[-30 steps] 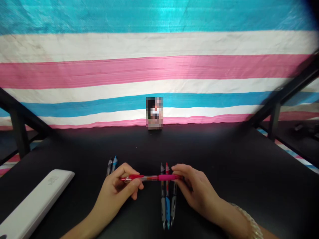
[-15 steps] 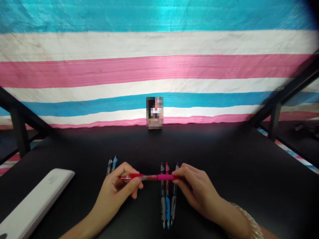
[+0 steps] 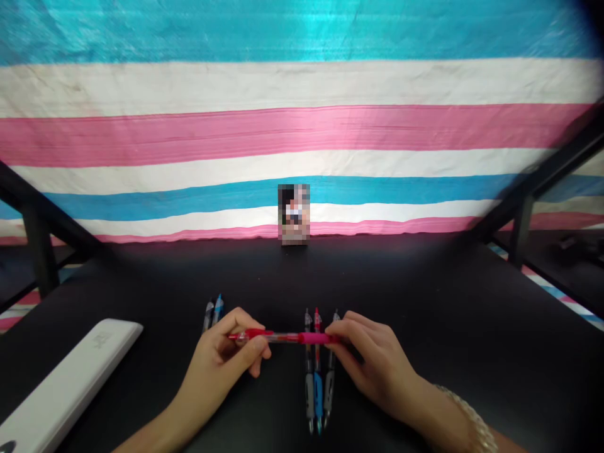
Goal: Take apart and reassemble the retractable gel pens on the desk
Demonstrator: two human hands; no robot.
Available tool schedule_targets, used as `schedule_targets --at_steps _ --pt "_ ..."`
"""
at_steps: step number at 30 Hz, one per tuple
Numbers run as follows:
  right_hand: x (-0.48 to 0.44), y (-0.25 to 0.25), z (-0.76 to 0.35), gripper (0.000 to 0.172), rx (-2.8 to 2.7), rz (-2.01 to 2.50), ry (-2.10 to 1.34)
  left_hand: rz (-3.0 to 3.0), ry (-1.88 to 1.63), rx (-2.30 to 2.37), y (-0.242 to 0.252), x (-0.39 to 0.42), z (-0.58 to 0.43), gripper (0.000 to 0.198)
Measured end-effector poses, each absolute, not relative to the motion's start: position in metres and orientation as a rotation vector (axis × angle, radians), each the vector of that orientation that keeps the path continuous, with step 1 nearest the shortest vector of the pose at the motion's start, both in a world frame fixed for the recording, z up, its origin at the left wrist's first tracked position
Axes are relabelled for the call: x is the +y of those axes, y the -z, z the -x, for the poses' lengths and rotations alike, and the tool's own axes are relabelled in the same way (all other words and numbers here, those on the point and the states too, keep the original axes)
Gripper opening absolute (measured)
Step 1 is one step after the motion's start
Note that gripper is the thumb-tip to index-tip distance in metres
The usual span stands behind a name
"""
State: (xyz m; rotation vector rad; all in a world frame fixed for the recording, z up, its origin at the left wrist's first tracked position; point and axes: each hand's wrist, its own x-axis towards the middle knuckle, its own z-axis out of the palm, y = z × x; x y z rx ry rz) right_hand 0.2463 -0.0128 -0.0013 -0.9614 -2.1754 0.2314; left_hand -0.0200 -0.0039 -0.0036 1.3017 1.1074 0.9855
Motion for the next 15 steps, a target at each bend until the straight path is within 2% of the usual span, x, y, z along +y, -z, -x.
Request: schedule_targets --at_steps 2,7,11,15 --pt "-0.0126 0.0001 -0.2458 0.01 -2.174 0.945 -0.21 -1.303 -0.979 1.108 0.0037 -0.0038 0.0201 0.017" --pt "-0.0128 -0.0039 -0.245 0.03 -2.206 0.973 -0.16 -1.299 -0.992 1.115 0.0017 -0.0027 0.0183 0.018" --pt "-0.0128 -0.0048 -0.2446 0.025 -2.224 0.983 -0.193 -1.283 -1.0 1.109 0.001 -0.0027 0.0178 0.017" --pt "-0.0123 -0.0044 -0.2449 0.033 -2.246 0.974 -0.101 -1.301 -0.97 1.128 0.0021 -0.0035 0.0184 0.015"
